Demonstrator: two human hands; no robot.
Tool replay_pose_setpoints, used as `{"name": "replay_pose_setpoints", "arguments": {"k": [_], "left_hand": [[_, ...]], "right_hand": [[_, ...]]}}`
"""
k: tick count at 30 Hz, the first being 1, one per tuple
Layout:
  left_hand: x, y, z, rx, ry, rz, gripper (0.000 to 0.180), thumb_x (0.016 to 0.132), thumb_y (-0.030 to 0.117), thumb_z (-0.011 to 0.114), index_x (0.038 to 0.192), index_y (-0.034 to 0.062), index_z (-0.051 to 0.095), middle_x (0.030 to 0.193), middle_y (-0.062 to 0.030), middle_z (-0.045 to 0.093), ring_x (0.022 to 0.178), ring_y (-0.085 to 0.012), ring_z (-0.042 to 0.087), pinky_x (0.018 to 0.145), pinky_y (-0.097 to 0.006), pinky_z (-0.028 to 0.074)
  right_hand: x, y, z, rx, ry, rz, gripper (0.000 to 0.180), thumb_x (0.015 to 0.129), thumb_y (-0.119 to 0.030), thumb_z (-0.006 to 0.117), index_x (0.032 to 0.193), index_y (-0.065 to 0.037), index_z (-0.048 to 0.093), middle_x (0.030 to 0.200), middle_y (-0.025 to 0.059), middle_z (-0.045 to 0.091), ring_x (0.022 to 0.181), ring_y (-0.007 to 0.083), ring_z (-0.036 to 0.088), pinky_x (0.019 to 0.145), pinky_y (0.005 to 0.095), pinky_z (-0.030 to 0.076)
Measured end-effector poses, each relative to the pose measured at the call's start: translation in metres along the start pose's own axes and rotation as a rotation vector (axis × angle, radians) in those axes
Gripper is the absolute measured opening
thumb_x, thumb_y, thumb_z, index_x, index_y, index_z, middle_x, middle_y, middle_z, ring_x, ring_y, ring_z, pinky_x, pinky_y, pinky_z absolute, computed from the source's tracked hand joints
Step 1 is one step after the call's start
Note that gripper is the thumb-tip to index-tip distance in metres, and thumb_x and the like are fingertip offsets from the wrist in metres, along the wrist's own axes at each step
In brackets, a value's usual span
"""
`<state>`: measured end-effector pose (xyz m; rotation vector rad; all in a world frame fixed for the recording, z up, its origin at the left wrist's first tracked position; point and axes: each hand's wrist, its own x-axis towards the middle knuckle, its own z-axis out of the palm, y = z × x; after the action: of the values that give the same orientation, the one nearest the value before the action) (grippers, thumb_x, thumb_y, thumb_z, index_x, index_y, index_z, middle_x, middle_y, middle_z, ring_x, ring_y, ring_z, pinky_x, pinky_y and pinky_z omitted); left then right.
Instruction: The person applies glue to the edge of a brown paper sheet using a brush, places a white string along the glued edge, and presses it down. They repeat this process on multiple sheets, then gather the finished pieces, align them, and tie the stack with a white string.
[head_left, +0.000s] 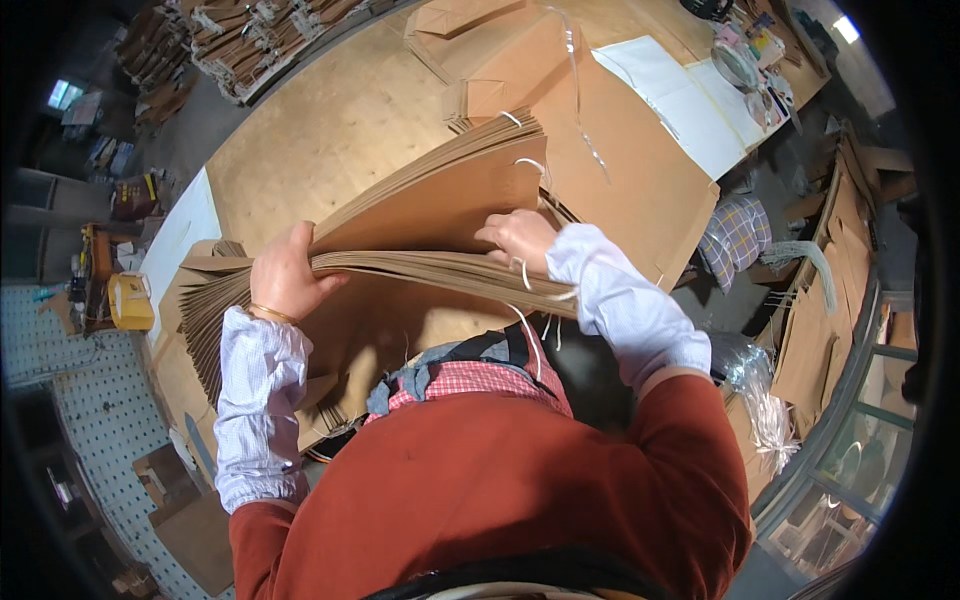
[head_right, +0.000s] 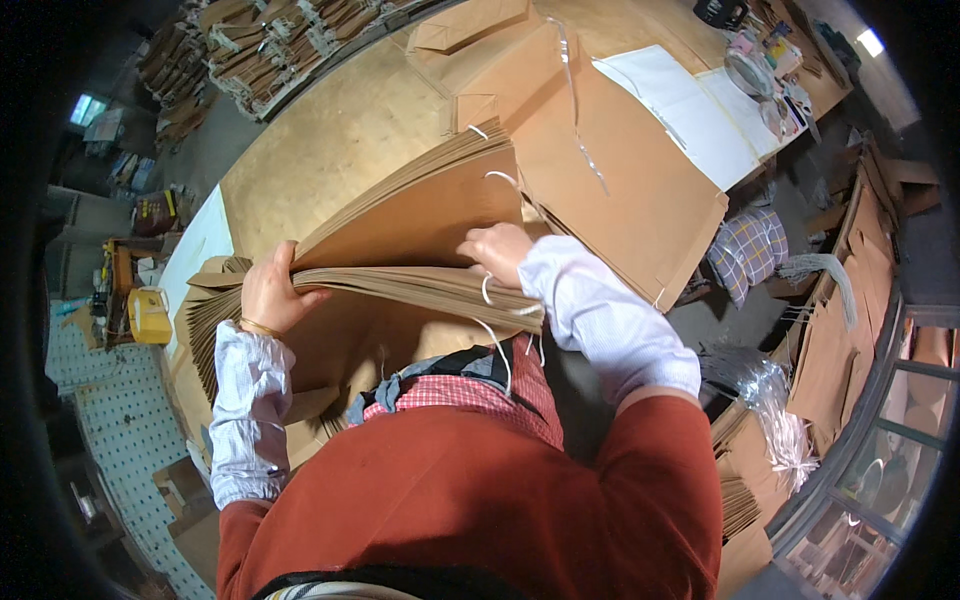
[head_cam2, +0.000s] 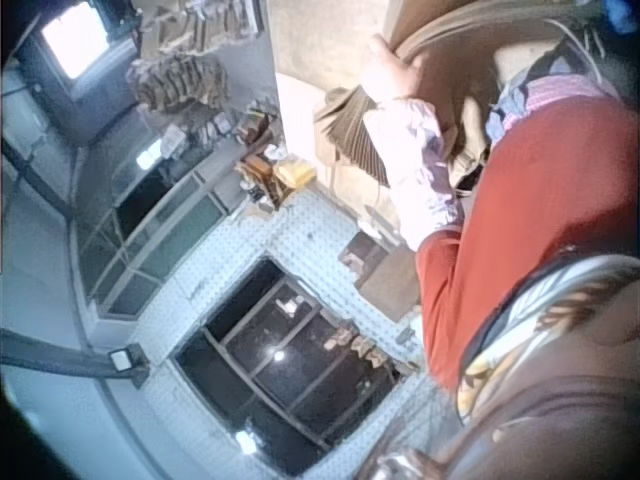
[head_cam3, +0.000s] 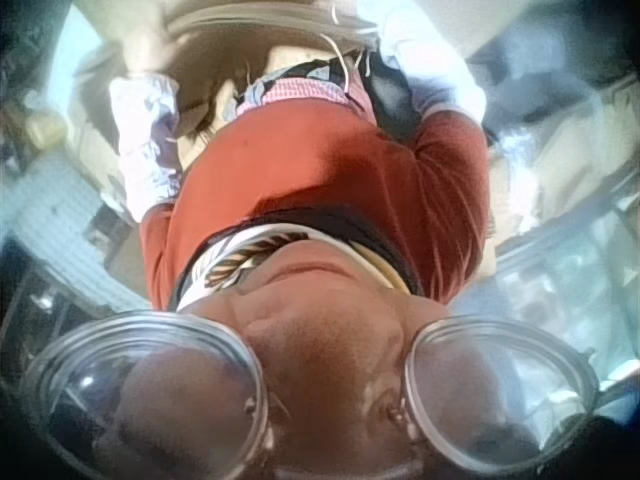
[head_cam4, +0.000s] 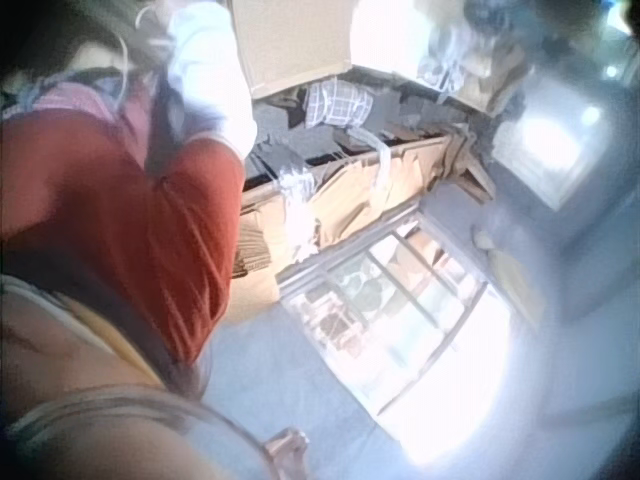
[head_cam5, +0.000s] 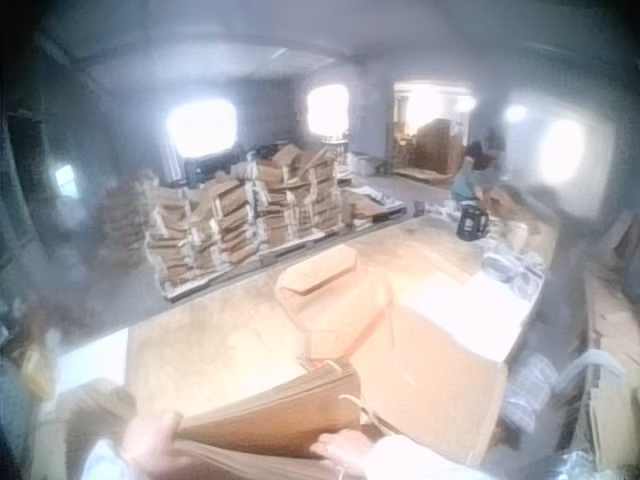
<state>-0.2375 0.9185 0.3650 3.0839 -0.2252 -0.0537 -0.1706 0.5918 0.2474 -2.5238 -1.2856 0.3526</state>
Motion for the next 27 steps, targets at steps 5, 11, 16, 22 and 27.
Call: {"name": "replay_pose_setpoints", "arguments": {"k": [5, 11, 16, 22, 27], "left_hand": [[0.000, 0.000, -0.001, 0.005, 0.005, 0.013, 0.060, 0.062, 0.032, 0.086, 0.103, 0.0047, 0.053, 0.091, -0.0171, 0.063, 0.089, -0.0377, 0.061, 0.073, -0.046, 0.048], [0.000, 0.001, -0.001, 0.012, 0.006, 0.004, 0.057, 0.063, 0.034, 0.085, 0.100, 0.0052, 0.053, 0.090, -0.0142, 0.062, 0.088, -0.0367, 0.060, 0.072, -0.046, 0.048], [-0.001, 0.002, 0.001, 0.020, 0.004, -0.012, 0.056, 0.063, 0.034, 0.085, 0.099, 0.0062, 0.053, 0.090, -0.0136, 0.061, 0.088, -0.0360, 0.060, 0.072, -0.046, 0.048], [-0.002, 0.006, -0.003, 0.009, 0.024, 0.011, 0.054, 0.064, 0.034, 0.084, 0.098, 0.0062, 0.053, 0.090, -0.0142, 0.061, 0.088, -0.0364, 0.060, 0.072, -0.046, 0.048], [-0.001, 0.004, -0.003, -0.017, -0.007, -0.020, 0.051, 0.067, 0.035, 0.081, 0.098, 0.0055, 0.053, 0.090, -0.0160, 0.061, 0.088, -0.0371, 0.060, 0.072, -0.047, 0.047]], "right_hand": [[-0.010, -0.016, -0.025, -0.186, 0.977, 0.099, 0.054, 0.075, -0.018, 0.072, 0.126, -0.010, 0.058, 0.121, 0.0103, 0.060, 0.113, 0.0290, 0.056, 0.092, 0.0423, 0.044], [-0.014, -0.018, -0.038, -0.465, 1.048, -0.046, 0.034, 0.080, -0.012, 0.058, 0.113, -0.011, 0.067, 0.126, 0.0084, 0.061, 0.114, 0.0258, 0.057, 0.094, 0.0398, 0.043], [-0.038, -0.031, -0.058, -0.059, 0.669, -0.045, 0.031, 0.081, -0.024, 0.067, 0.108, -0.009, 0.068, 0.110, 0.0102, 0.067, 0.102, 0.0280, 0.063, 0.082, 0.0388, 0.051], [-0.034, 0.024, -0.072, 1.201, -0.336, -0.151, 0.059, 0.098, -0.044, 0.052, 0.137, 0.000, 0.049, 0.134, 0.0139, 0.056, 0.121, 0.0197, 0.053, 0.103, 0.0321, 0.040], [-0.016, 0.099, 0.060, 0.902, -0.133, 0.445, 0.049, 0.098, -0.035, 0.054, 0.133, 0.000, 0.053, 0.123, 0.0110, 0.061, 0.110, 0.0187, 0.057, 0.096, 0.0312, 0.044]]}}
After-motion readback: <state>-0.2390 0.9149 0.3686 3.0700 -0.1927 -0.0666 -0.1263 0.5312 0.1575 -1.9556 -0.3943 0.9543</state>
